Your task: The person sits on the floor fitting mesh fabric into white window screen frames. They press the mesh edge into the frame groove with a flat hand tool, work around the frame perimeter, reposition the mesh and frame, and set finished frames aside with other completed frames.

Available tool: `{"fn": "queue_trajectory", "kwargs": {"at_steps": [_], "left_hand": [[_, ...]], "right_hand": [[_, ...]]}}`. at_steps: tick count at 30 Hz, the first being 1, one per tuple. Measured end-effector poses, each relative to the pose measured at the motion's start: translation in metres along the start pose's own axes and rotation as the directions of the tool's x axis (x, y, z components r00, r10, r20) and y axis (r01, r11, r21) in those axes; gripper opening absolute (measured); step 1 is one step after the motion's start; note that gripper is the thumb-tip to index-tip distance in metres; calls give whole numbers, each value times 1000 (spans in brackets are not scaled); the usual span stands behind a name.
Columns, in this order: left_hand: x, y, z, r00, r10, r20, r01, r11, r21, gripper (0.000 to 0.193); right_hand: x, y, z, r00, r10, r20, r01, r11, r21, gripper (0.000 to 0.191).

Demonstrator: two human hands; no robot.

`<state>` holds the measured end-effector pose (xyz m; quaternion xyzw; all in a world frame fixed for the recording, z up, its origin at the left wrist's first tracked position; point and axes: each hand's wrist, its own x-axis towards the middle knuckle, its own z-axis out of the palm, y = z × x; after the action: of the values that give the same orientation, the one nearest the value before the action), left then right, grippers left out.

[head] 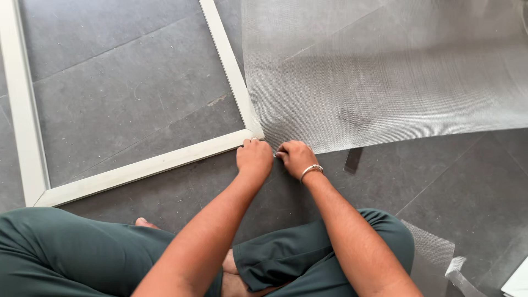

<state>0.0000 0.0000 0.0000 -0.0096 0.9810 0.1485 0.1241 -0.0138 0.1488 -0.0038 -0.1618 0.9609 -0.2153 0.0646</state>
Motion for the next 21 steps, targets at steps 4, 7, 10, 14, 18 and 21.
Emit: {"fn": "queue_trajectory", "kwargs": {"at_steps": [4,7,10,14,18,21], "left_hand": [[-17,-44,-8,973,217,-73,-227,960,-166,25],[-31,-63,-4,965,228,-128,-253,939,-232,28],[-29,-62,1,966,208,-151,-238,947,-216,25],[-15,-51,11,989,48,-140,-82,965,-249,19],[-2,-35,9,994,-106,-39,96,973,-211,25],[-11,-27,-9,998,-40,-39,34,989,-145,23]], "right_hand": [[0,-10,-16,1000,14,11,-14,999,35,16],[-2,-19,-19,998,49,35,-50,997,51,17],[-1,-28,-26,994,93,65,-96,994,45,18],[4,-27,-28,992,108,68,-112,992,61,18],[4,-20,-26,996,79,42,-82,994,72,16],[3,-20,-39,997,44,68,-48,998,51,18]]}}
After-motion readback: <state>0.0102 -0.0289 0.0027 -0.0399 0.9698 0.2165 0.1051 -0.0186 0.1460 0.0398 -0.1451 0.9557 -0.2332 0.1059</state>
